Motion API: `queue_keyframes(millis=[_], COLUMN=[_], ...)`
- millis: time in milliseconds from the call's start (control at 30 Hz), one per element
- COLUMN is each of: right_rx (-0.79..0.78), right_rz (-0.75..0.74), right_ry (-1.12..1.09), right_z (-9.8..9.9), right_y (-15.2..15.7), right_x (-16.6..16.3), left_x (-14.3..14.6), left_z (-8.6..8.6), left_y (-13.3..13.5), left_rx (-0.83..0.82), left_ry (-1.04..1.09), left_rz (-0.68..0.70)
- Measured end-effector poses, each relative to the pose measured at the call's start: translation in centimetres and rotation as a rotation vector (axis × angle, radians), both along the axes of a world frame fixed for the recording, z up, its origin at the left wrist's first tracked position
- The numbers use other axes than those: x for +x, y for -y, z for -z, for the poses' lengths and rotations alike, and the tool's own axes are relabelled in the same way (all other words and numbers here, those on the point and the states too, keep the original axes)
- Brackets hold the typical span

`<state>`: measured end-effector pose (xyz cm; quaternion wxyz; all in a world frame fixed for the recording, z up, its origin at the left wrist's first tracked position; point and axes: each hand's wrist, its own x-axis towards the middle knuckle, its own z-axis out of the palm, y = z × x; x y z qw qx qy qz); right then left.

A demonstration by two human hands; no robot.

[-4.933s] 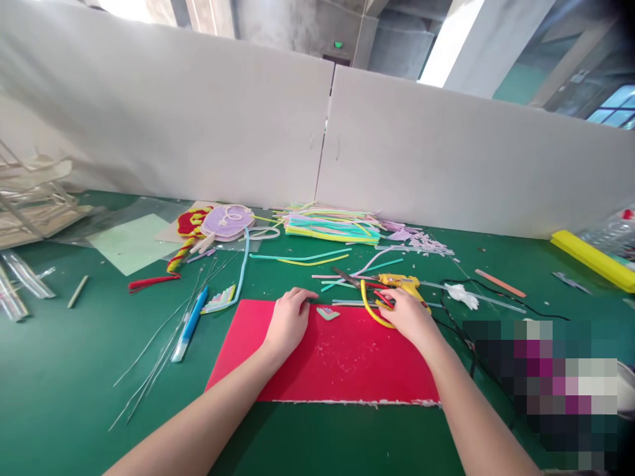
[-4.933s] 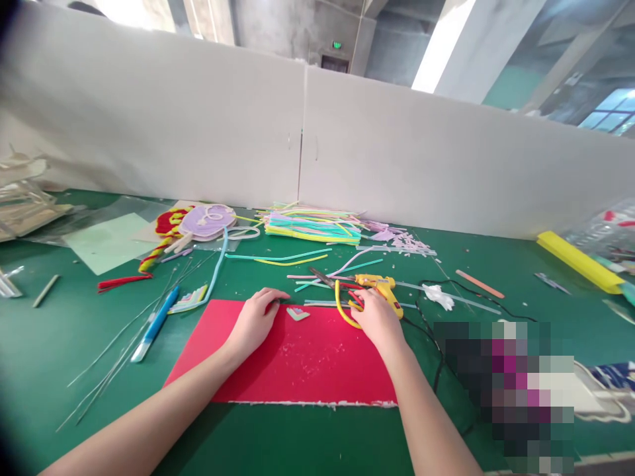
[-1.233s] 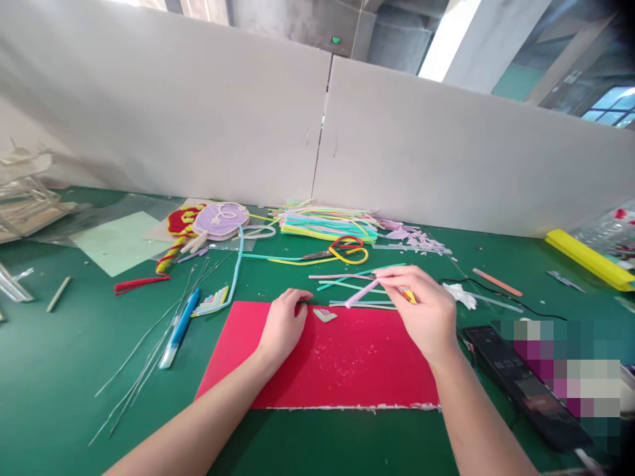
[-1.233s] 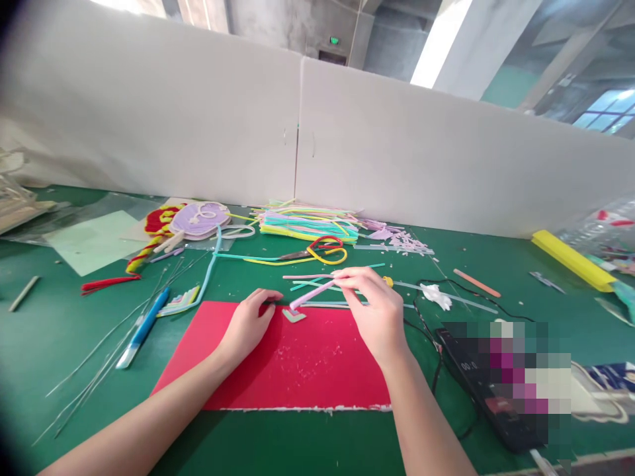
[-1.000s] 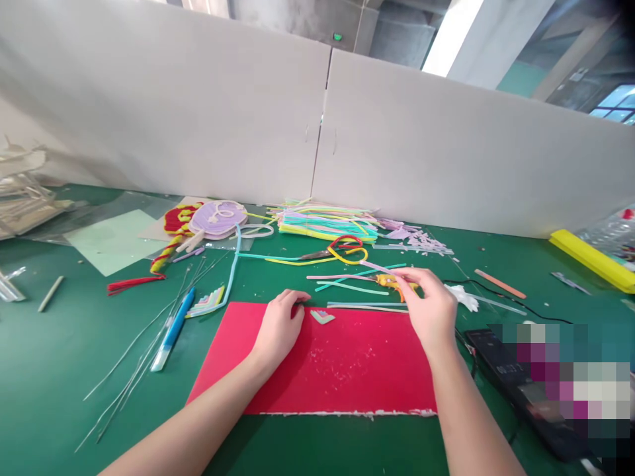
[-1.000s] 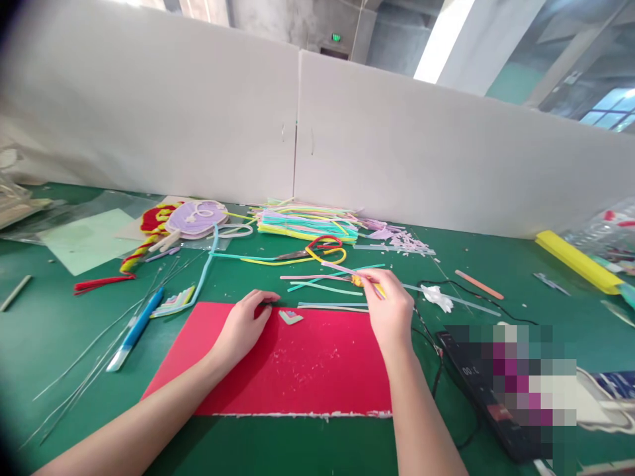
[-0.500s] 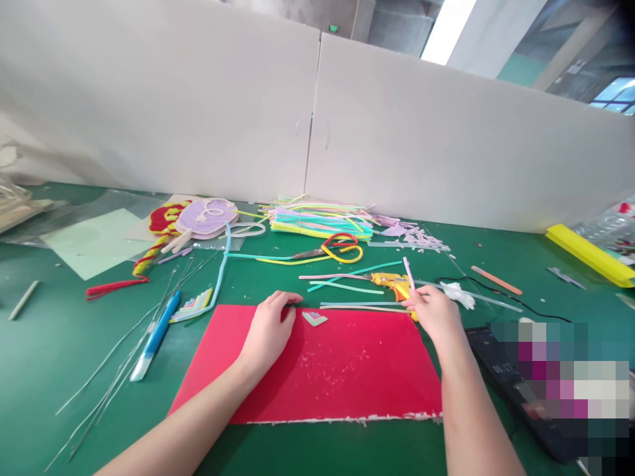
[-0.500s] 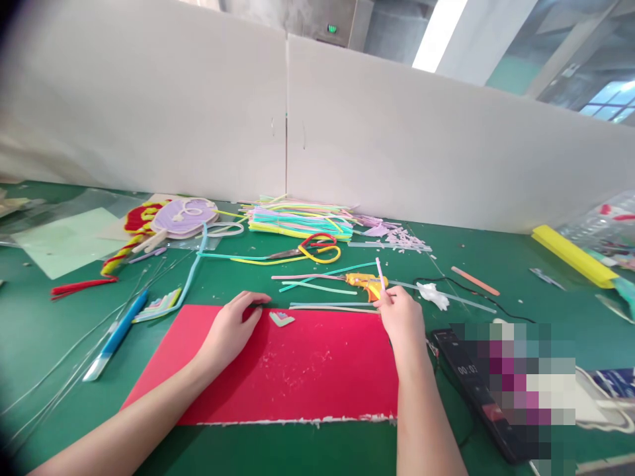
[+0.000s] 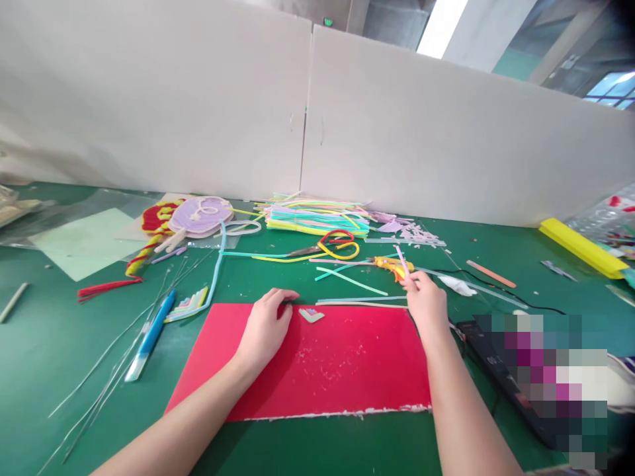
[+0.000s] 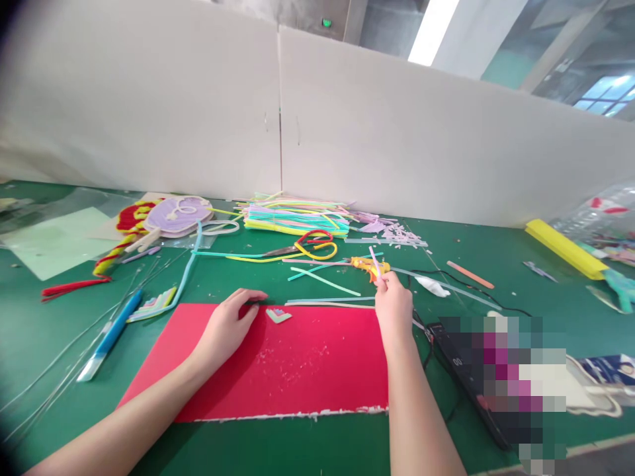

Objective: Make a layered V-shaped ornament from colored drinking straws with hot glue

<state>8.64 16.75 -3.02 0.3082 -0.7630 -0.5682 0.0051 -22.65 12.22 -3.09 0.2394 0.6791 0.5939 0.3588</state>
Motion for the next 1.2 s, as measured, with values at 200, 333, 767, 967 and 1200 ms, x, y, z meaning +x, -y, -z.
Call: queue_keyframes(millis=[200, 333, 767, 967, 1200], right_rx=[0.174, 0.282, 0.009, 0.031, 0.048], right_rz=[0.032, -0.378, -0.854, -0.871, -0.909], right_ry=[0.025, -0.119, -0.192, -0.190, -0.246], right_z=[-1.1, -2.1, -0.1, -1.4, -2.2], right_y=[-0.1, 1.6, 3.4, 3.8, 4.8], right_x=[-1.1, -5.7, -10.2, -10.1, -10.8], left_x=[0.0, -0.1, 0.1, 0.2, 0.3], left_z=[0.0, 0.2, -0.8, -1.0, -1.3], left_y=[0.0, 0.1, 0.1, 0.3, 0.5], left_rx=[0.006, 0.023, -0.070, -0.098, -0.059], left_ry=[0.005, 0.010, 0.259, 0.411, 0.407], left_rz=[0.008, 0.013, -0.035, 0.083, 0.117])
